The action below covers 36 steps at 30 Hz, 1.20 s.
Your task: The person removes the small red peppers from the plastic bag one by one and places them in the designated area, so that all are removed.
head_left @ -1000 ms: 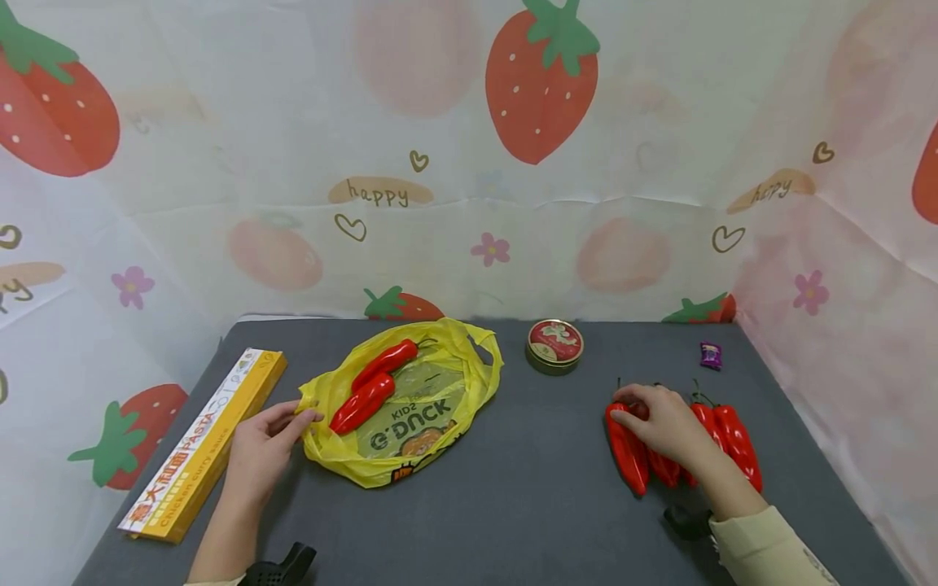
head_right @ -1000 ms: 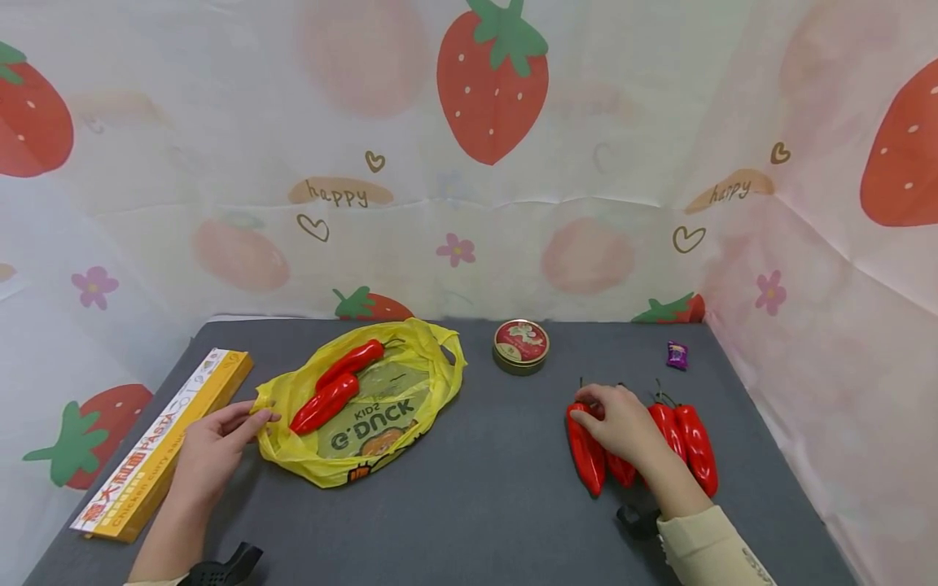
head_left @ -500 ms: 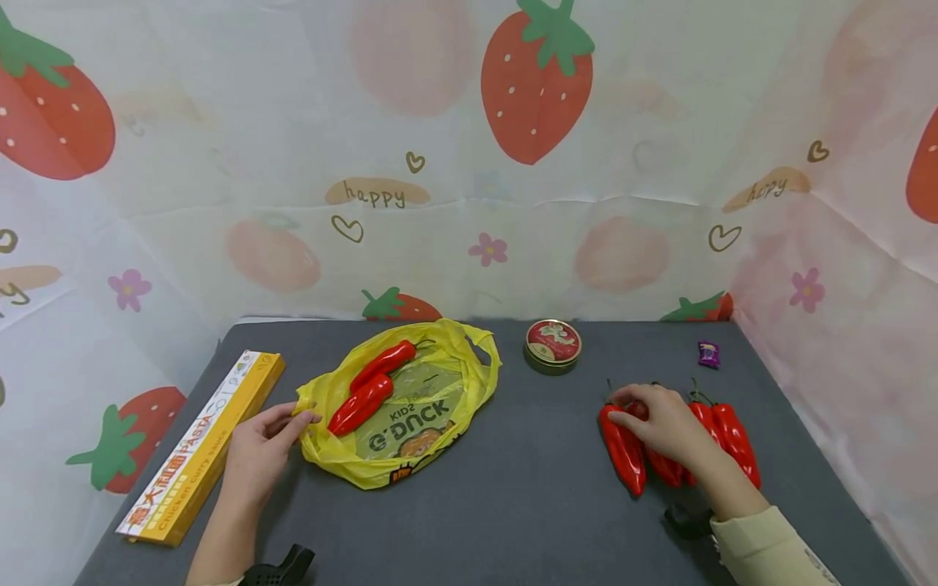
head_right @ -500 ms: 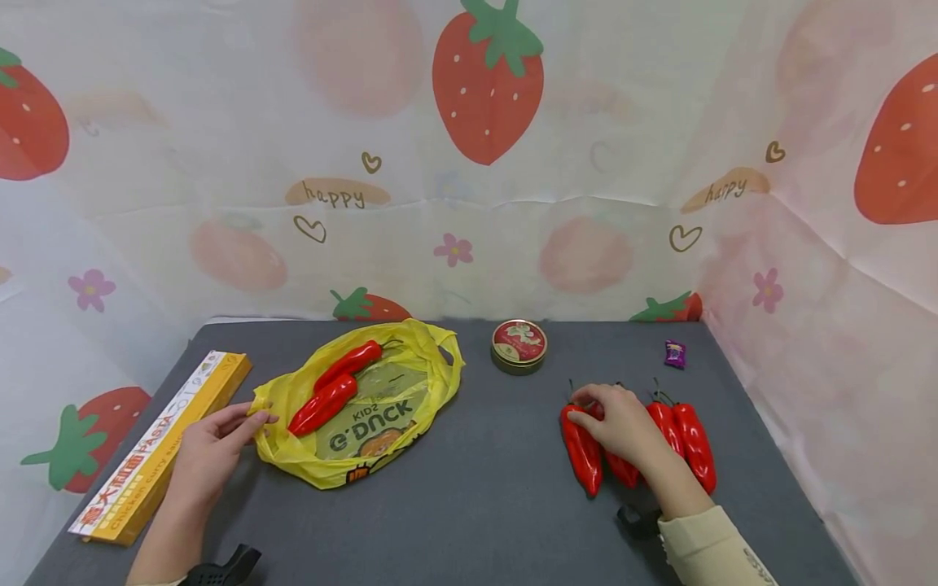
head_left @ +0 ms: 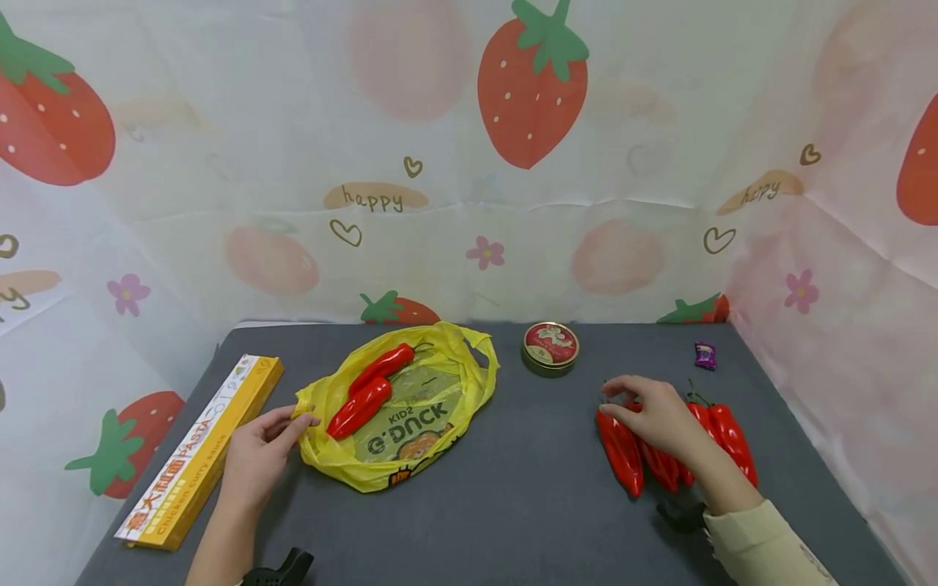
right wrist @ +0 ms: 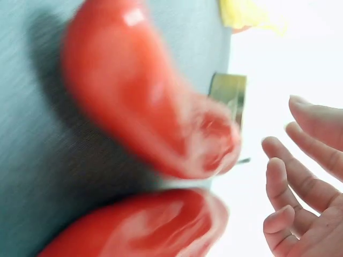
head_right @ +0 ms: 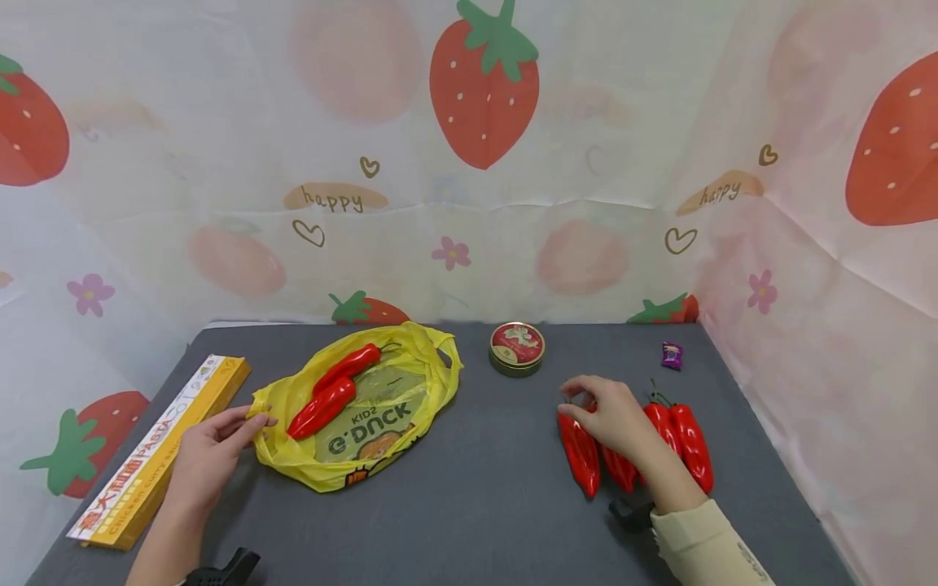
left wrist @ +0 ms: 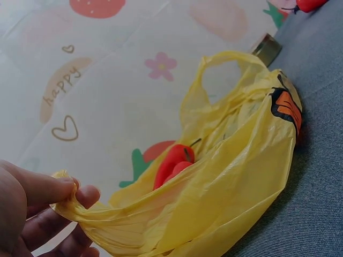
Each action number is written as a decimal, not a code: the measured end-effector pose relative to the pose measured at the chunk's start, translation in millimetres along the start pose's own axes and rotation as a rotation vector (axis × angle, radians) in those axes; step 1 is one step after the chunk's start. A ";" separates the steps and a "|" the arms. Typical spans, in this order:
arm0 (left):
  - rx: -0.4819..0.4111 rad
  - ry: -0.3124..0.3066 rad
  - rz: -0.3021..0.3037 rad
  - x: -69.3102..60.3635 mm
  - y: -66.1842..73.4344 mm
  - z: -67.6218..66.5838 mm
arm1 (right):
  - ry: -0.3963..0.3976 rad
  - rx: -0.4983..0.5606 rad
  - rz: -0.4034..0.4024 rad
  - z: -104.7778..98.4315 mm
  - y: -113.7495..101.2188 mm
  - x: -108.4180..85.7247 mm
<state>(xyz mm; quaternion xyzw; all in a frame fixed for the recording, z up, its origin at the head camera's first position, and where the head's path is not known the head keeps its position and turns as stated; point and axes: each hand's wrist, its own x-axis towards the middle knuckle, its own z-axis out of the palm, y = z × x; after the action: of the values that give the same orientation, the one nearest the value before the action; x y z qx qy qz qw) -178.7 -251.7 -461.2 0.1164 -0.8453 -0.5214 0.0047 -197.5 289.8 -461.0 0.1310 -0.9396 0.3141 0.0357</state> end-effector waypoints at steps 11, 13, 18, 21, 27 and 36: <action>-0.034 0.000 0.016 0.0 -1.9 0.3 | 0.007 0.087 -0.068 6.3 -43.6 33.2; -0.037 -0.001 0.014 -0.2 -2.1 0.3 | 0.006 0.098 -0.076 8.9 -53.9 40.1; -0.040 -0.002 0.013 -0.9 -2.7 0.7 | -0.013 0.129 -0.100 17.0 -77.1 57.3; -0.041 0.006 0.012 -1.1 -1.7 0.6 | -0.030 0.155 -0.138 23.3 -88.5 70.7; -0.020 0.008 0.001 -0.3 -1.4 -2.3 | -0.096 0.226 -0.191 36.4 -116.3 104.8; -0.024 0.010 0.020 -1.0 -1.8 -3.2 | -0.206 0.247 -0.240 57.5 -155.9 141.6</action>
<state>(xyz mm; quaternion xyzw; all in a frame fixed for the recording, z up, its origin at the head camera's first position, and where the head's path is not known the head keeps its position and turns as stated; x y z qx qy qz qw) -177.0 -255.1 -461.2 0.1103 -0.8400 -0.5310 0.0155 -291.2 104.0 -395.2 0.2768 -0.8703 0.4054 -0.0401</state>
